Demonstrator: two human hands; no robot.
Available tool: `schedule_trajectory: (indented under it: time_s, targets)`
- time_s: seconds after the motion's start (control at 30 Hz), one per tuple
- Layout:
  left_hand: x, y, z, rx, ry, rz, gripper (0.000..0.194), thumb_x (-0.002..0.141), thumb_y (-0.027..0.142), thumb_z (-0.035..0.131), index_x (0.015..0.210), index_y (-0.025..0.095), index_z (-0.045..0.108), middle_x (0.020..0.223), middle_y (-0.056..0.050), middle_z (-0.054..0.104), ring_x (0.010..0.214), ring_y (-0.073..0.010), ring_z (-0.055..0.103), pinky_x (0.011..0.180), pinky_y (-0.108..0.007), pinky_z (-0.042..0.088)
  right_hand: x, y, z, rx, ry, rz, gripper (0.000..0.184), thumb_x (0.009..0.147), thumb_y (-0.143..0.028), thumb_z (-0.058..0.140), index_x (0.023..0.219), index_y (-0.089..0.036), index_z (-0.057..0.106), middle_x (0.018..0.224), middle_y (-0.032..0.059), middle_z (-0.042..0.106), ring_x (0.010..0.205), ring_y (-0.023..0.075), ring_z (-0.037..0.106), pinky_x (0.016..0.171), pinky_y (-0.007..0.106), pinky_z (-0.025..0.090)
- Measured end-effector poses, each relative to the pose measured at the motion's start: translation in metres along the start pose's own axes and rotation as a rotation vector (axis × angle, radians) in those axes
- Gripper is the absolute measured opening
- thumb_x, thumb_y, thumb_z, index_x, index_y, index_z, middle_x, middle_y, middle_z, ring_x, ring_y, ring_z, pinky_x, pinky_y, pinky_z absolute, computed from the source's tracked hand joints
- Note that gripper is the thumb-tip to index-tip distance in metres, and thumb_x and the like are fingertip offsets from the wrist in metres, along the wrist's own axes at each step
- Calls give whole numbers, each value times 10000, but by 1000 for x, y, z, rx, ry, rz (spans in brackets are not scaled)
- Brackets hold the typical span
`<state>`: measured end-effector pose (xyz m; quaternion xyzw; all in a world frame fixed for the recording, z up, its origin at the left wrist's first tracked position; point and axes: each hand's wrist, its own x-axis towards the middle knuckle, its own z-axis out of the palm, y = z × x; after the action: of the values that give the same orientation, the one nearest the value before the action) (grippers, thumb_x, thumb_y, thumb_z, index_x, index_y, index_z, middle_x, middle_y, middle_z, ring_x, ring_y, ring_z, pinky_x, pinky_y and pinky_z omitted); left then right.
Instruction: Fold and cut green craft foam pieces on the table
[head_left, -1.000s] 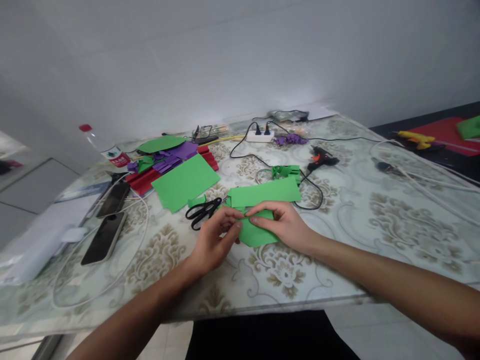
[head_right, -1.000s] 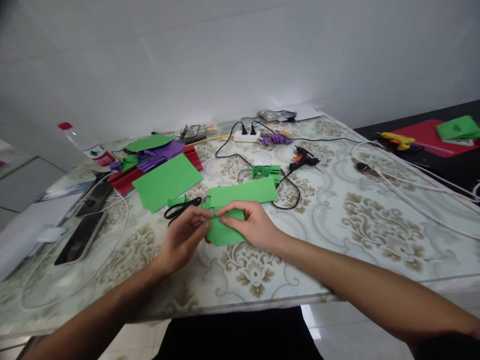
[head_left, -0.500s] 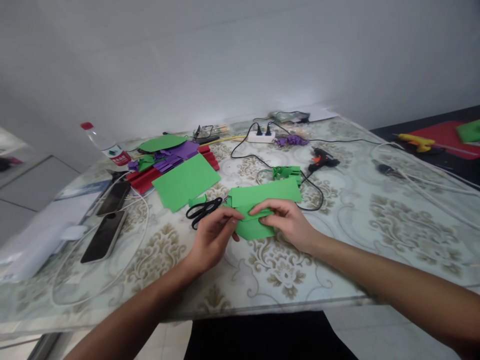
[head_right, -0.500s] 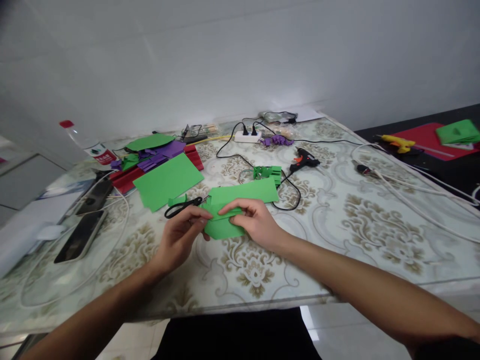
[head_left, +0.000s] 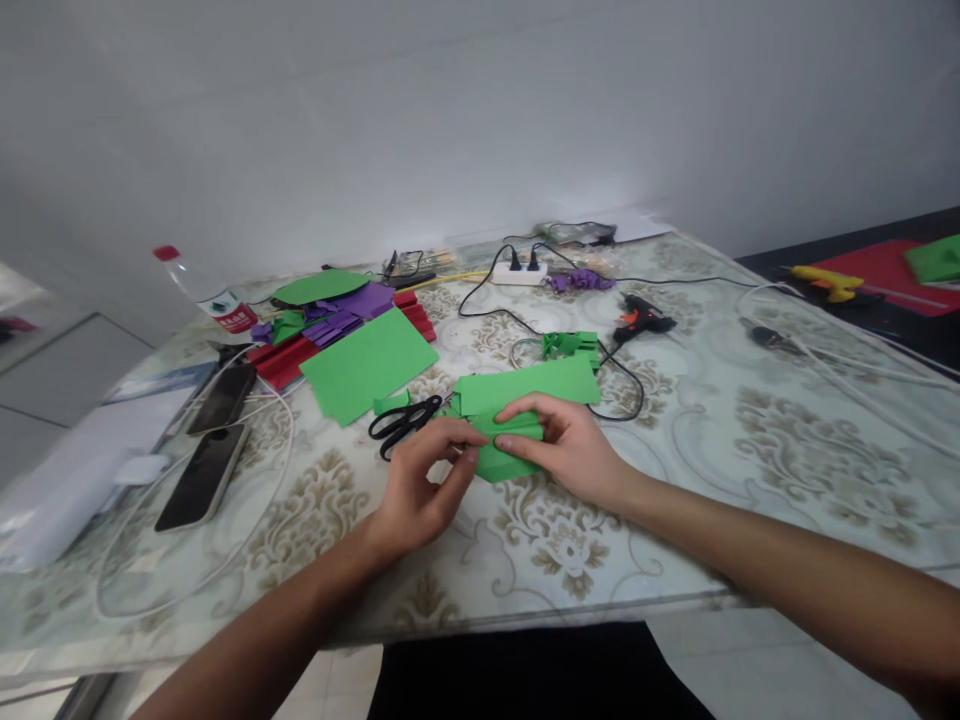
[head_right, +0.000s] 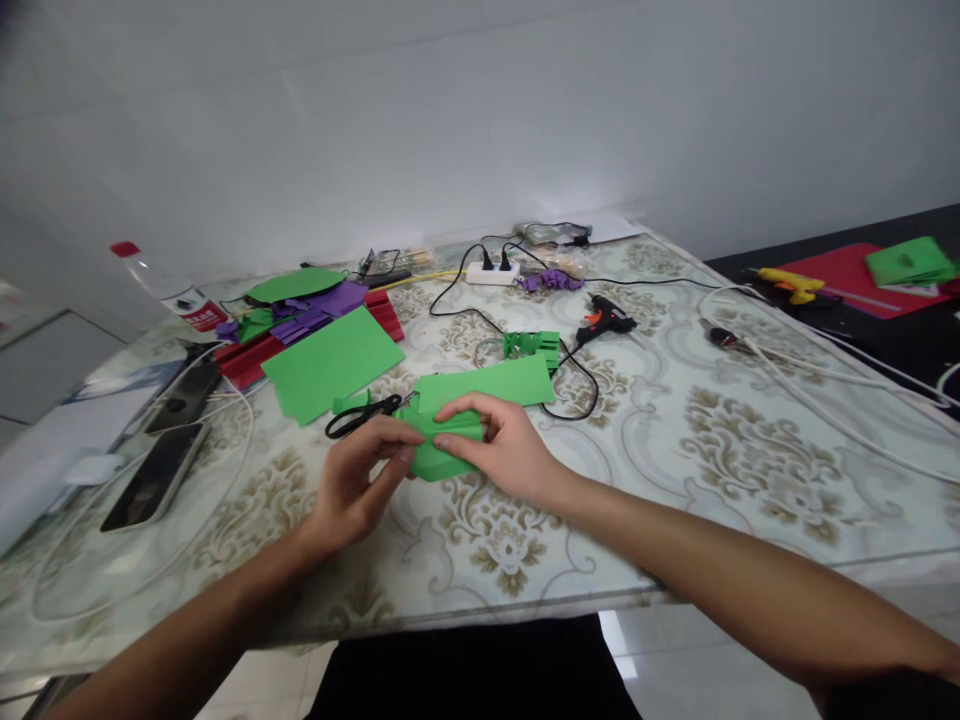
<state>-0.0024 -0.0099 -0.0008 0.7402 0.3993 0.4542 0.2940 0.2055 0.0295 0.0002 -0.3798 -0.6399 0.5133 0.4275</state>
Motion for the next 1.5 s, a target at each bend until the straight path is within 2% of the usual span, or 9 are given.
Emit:
schedule_trajectory:
  time_s: [0.1,0.17,0.2,0.3,0.47,0.6,1.0,1.27,1.5]
  targets:
    - [-1,-2,1,-14,10,-18,133,943,218,591,1056,185,652,984,-79,631,828,-149,627,715,-256,555,-1,2,0,-2,13,-7,301,763,-423,797,951,-201,722,734,-1,636,557,117,473,497,245,373]
    - [-2,-4,3,-63,68,-50,199,939,242,610,1134,202,596,960,-56,613,779,-129,615,698,-245,550,-2,1,0,-39,35,-15,275,773,-407,793,943,-200,729,719,-6,626,535,107,435,483,243,339]
    - [-2,-5,4,-94,97,-77,241,934,257,623,1162,210,562,965,-51,612,795,-131,619,699,-241,550,-2,1,0,-64,48,-21,259,781,-397,789,941,-201,733,706,-10,617,526,103,416,478,244,323]
    - [1,-6,7,-165,80,-194,320,934,305,634,1213,222,500,881,-12,609,730,-112,611,652,-214,538,-4,0,1,-119,75,-62,211,798,-361,781,934,-206,742,683,-19,604,527,101,400,486,246,309]
    - [7,-7,10,-178,36,-318,234,908,394,655,971,174,604,729,17,594,629,-108,617,572,-207,540,-5,0,1,-179,102,-122,169,809,-340,778,918,-213,752,671,-23,620,512,97,370,499,252,306]
    - [9,-6,10,-140,59,-296,225,898,383,664,874,161,635,713,14,604,600,-103,627,540,-194,528,-5,2,0,-174,104,-117,196,819,-374,767,925,-211,756,705,-7,653,525,107,413,500,257,317]
    - [10,-2,8,-98,65,-253,194,909,346,645,860,158,648,682,14,625,574,-106,646,528,-189,501,-6,3,1,-146,110,-95,205,813,-403,768,886,-212,780,768,21,731,550,120,500,499,260,336]
    - [8,-4,8,-78,68,-245,208,916,359,630,847,165,652,672,11,637,589,-114,643,548,-198,486,-6,2,1,-161,121,-99,209,815,-408,766,881,-210,786,763,26,732,564,127,524,505,258,351]
    - [7,-5,6,-14,70,-227,200,919,339,623,811,173,647,637,19,651,585,-109,626,560,-191,467,-5,0,0,-168,116,-95,216,819,-411,762,876,-204,786,722,19,714,520,111,465,484,255,319]
